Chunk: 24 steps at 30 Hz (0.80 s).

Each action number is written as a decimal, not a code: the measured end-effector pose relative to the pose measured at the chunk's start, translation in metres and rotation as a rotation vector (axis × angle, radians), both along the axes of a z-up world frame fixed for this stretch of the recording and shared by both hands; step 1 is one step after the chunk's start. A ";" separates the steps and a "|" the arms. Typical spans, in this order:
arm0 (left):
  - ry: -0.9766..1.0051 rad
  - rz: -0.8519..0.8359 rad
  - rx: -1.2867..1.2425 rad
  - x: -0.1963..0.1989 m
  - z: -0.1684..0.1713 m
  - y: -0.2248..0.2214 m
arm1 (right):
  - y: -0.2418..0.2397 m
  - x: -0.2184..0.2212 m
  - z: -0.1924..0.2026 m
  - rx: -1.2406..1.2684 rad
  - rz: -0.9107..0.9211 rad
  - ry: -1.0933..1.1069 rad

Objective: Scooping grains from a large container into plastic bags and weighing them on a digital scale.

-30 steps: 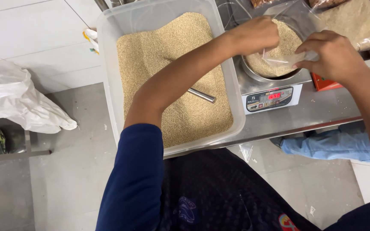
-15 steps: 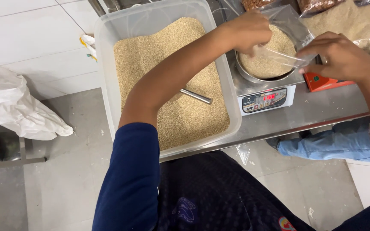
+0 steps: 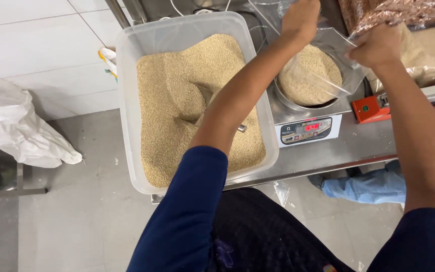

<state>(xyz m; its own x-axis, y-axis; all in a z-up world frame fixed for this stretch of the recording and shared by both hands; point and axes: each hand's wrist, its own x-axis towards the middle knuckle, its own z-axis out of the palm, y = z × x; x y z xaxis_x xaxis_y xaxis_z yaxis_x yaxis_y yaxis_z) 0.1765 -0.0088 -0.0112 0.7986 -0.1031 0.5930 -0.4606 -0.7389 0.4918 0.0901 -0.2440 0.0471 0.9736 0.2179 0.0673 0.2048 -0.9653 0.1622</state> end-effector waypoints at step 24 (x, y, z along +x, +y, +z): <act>0.482 0.044 -0.070 -0.421 0.064 0.352 | 0.326 -0.153 -0.097 0.088 0.402 0.626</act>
<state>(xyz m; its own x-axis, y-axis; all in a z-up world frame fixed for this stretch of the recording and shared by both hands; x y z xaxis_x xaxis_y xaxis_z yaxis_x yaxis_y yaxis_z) -0.2450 0.3433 0.0527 0.9867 -0.0357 0.1586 -0.1367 -0.7102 0.6906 -0.0628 0.0823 -0.0501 0.6819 0.5843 -0.4400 0.5730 -0.8006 -0.1751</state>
